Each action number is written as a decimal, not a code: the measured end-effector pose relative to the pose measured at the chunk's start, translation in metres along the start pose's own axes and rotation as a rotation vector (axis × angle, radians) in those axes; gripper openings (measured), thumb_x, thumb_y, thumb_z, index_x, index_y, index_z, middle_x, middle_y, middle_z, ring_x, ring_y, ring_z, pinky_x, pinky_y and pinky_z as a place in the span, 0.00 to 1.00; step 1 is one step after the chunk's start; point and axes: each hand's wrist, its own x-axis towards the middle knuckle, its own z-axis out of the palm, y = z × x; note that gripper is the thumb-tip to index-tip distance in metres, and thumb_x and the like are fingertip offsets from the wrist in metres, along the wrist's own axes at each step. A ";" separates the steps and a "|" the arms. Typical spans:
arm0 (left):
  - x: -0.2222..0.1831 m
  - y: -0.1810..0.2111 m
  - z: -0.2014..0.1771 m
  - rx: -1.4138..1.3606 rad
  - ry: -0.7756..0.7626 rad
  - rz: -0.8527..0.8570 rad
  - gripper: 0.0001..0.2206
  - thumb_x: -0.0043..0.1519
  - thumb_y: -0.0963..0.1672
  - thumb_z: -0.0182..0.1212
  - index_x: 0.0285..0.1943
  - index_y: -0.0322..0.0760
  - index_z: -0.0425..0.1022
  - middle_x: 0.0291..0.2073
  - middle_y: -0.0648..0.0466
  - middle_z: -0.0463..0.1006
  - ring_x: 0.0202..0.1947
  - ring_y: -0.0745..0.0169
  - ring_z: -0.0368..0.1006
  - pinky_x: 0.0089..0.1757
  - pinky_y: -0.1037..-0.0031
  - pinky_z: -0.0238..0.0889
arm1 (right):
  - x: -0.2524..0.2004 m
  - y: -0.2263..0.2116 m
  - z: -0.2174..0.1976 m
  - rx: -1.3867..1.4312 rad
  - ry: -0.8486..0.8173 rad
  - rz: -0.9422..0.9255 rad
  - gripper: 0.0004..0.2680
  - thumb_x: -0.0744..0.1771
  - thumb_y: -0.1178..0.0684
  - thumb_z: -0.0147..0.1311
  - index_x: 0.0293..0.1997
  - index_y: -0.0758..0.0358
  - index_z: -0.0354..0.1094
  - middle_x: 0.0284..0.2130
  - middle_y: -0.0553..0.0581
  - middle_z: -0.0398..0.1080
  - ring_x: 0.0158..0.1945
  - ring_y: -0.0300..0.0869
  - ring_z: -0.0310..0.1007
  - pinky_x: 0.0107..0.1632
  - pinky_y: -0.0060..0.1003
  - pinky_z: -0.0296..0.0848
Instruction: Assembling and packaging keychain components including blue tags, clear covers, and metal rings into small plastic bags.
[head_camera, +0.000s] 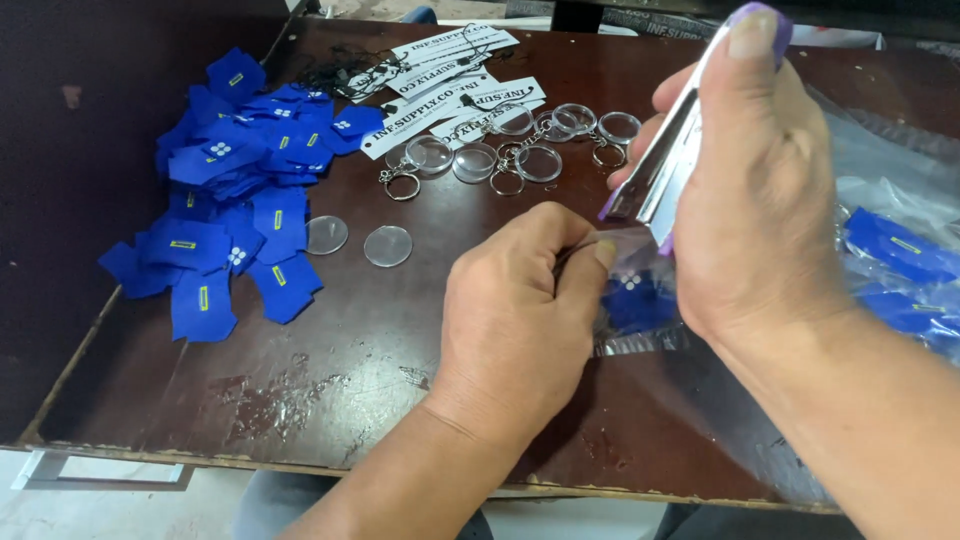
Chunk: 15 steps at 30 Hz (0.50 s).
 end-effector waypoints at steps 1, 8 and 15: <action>0.000 0.000 0.000 0.000 0.000 -0.001 0.06 0.60 0.47 0.58 0.33 0.46 0.76 0.23 0.61 0.81 0.26 0.61 0.74 0.32 0.67 0.66 | -0.001 -0.002 0.002 0.000 0.000 0.001 0.24 0.61 0.26 0.35 0.39 0.58 0.63 0.23 0.54 0.69 0.22 0.40 0.72 0.28 0.30 0.75; 0.001 0.008 -0.004 0.056 -0.052 -0.161 0.07 0.61 0.49 0.58 0.33 0.48 0.75 0.22 0.60 0.81 0.27 0.59 0.74 0.32 0.64 0.65 | -0.005 0.001 0.007 -0.148 -0.045 -0.078 0.24 0.63 0.26 0.29 0.36 0.57 0.61 0.21 0.52 0.65 0.19 0.37 0.68 0.25 0.30 0.69; 0.002 0.020 -0.011 0.028 -0.140 -0.327 0.09 0.61 0.50 0.57 0.31 0.47 0.73 0.20 0.58 0.79 0.25 0.60 0.72 0.31 0.64 0.65 | -0.005 0.007 0.013 -0.194 -0.034 -0.062 0.24 0.63 0.26 0.27 0.33 0.58 0.60 0.21 0.52 0.64 0.18 0.38 0.66 0.24 0.31 0.69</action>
